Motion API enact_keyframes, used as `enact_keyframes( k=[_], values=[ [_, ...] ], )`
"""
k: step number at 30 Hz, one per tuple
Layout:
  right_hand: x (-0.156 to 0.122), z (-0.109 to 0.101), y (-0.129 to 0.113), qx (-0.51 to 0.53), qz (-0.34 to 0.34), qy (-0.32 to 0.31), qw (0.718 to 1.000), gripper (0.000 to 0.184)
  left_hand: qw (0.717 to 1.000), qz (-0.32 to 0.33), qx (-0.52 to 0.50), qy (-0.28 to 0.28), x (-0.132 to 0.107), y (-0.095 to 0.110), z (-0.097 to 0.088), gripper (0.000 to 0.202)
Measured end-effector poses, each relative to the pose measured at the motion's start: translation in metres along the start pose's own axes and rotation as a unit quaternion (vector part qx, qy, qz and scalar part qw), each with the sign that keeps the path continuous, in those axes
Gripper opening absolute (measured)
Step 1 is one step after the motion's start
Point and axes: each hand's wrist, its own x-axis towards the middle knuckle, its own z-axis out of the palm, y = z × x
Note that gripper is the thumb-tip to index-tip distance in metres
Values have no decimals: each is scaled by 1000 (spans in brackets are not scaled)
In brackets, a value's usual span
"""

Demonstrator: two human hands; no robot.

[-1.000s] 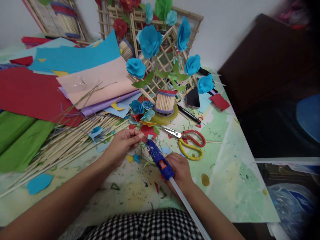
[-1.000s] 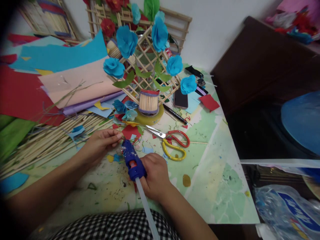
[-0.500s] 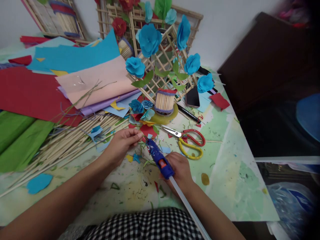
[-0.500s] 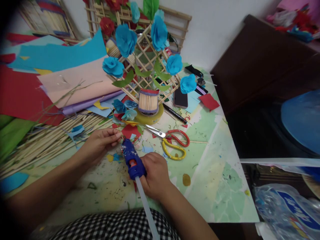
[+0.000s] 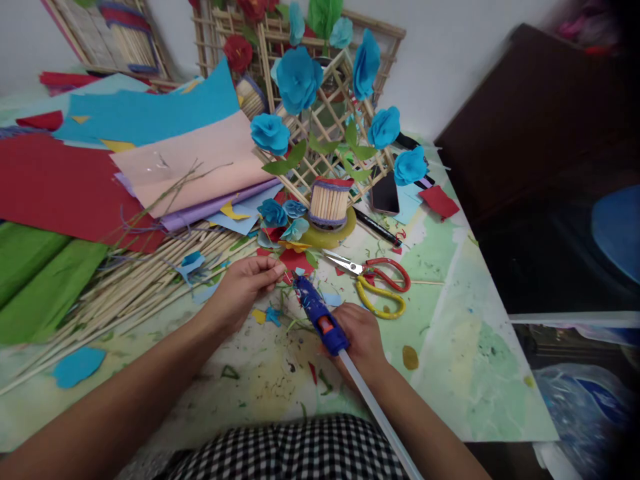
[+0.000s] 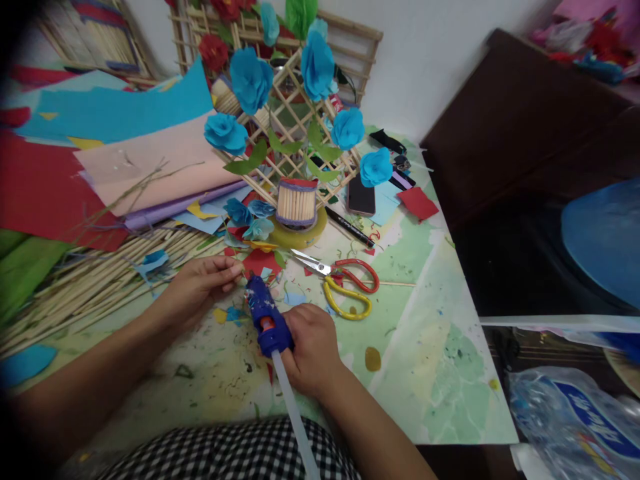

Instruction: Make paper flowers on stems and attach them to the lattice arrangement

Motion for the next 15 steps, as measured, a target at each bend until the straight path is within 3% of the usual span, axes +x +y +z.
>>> enact_keyframes(
  k=[9, 12, 15],
  values=[
    [2, -6, -4, -1, 19, 20, 1000, 28, 1000, -8, -22, -4, 0, 2, 1, 19],
    [4, -19, -2, -33, 29, 56, 997, 18, 999, -14, -43, -2, 0, 4, 1, 19],
    [7, -37, 8, -133, 52, 116, 983, 14, 997, -24, -72, -6, -2, 7, 0, 18]
  ],
)
